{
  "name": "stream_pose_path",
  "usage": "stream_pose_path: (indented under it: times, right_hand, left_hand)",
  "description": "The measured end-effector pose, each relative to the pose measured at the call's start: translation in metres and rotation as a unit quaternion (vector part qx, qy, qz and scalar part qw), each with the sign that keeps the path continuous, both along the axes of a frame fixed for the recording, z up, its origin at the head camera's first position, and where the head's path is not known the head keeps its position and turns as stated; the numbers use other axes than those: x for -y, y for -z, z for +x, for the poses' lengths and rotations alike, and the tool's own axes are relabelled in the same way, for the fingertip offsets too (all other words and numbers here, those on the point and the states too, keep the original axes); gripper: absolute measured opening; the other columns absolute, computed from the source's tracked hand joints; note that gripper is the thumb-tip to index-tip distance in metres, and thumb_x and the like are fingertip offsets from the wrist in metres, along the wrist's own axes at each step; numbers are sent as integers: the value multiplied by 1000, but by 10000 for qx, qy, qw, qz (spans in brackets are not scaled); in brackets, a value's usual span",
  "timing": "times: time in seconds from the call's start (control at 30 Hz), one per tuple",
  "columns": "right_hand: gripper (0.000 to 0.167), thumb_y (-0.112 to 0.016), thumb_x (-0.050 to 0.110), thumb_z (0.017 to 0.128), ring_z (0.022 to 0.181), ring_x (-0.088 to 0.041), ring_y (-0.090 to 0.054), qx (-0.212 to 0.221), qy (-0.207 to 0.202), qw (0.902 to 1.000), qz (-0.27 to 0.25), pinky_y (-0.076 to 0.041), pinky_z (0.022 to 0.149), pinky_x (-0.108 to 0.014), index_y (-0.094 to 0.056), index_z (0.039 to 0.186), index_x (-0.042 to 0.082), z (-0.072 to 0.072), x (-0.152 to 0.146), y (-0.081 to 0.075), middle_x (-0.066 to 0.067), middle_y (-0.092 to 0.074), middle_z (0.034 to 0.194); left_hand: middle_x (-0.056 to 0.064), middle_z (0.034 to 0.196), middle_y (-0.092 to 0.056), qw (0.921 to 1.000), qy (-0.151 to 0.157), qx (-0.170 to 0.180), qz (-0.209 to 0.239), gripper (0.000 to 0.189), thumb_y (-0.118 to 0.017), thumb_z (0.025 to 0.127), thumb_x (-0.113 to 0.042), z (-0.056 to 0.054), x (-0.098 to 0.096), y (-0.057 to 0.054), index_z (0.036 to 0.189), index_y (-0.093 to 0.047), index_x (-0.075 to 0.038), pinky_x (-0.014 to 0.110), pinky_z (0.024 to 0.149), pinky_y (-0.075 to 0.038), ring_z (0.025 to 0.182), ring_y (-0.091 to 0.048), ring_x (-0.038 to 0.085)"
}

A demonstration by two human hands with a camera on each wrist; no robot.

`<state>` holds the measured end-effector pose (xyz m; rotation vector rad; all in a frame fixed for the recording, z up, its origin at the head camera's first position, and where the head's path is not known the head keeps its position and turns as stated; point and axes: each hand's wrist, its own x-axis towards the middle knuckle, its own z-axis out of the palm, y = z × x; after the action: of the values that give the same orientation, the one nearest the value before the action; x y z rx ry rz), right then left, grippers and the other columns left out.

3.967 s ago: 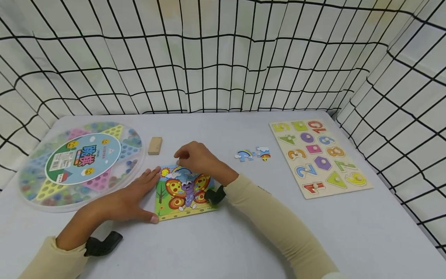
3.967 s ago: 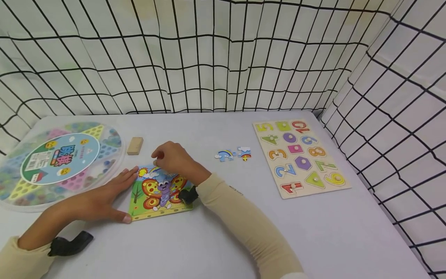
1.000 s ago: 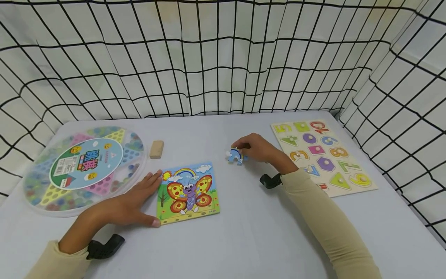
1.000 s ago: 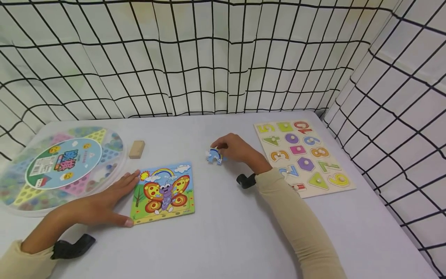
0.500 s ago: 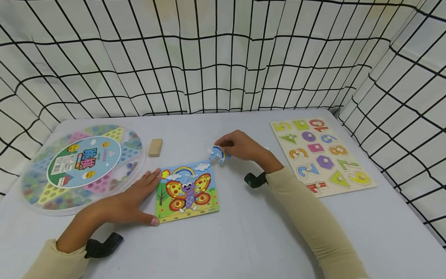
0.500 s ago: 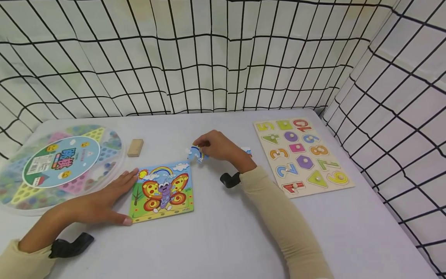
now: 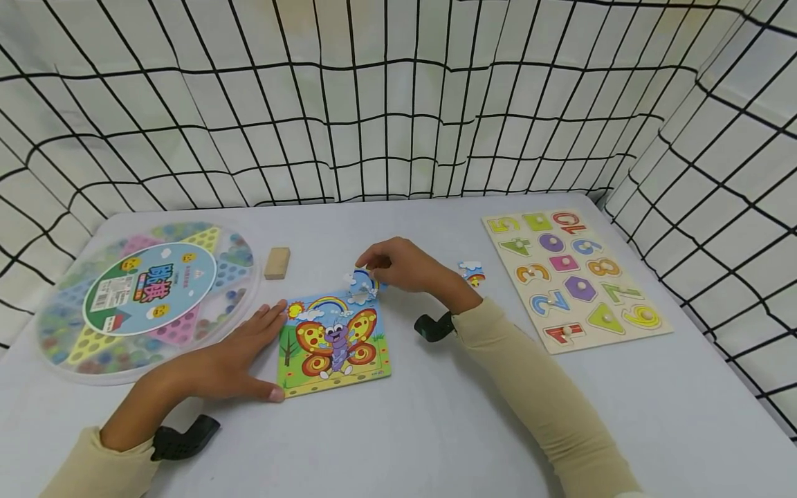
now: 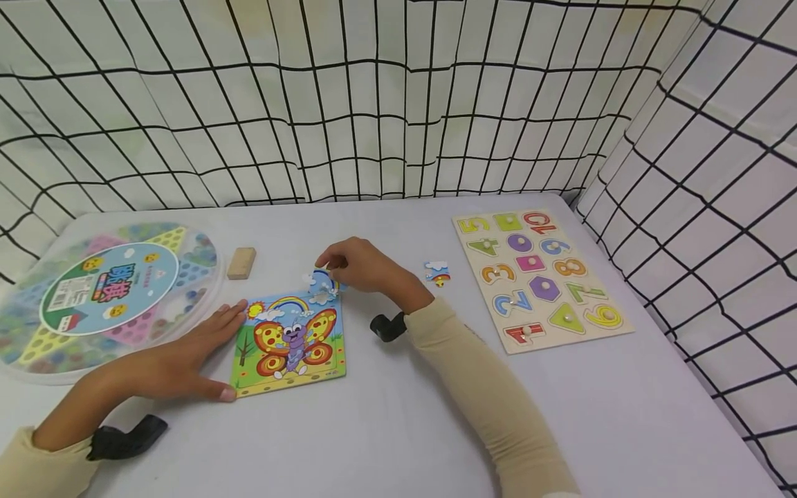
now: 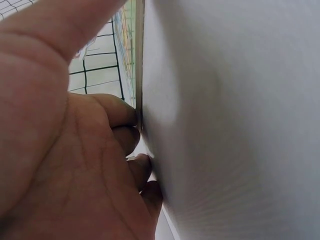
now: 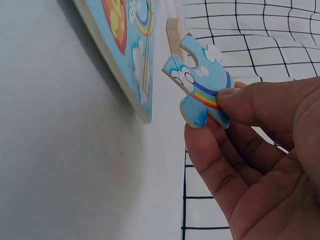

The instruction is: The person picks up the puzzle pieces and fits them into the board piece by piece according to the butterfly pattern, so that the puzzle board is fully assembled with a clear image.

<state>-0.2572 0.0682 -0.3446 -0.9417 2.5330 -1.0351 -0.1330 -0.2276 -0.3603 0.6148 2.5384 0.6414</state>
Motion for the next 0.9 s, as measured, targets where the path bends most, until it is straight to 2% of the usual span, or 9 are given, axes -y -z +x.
stream_pose_path:
  times: [0.23, 0.5, 0.9]
  right_hand:
    - [23, -62, 2, 95, 92, -14, -60, -62, -155, 9998, 85, -49, 81, -20, -70, 116, 7, 1, 14, -1, -2, -67, 105]
    - [24, -62, 4, 95, 96, -13, -61, 142, -319, 9993, 114, -49, 83, -19, -70, 117, 7, 5, 30, -3, -2, -67, 108]
    - [19, -64, 6, 94, 89, -11, -60, 236, -453, 9984, 237, -48, 80, -18, -72, 111, 8, 11, 43, 2, 1, -65, 97]
  left_hand:
    - [13, 162, 4, 10000, 1, 14, -6, 120, -78, 72, -56, -1, 0, 1, 155, -11, -1, 66, 109, -10, 145, 8, 41]
    - [14, 162, 5, 10000, -14, 39, -15, 120, -78, 73, -55, -1, 1, -1, 155, -11, 0, 67, 108, -10, 145, 9, 42]
    - [13, 162, 4, 9999, -1, -17, 120, 119, -78, 73, -55, -1, 2, 2, 155, -11, 0, 67, 109, -10, 145, 8, 42]
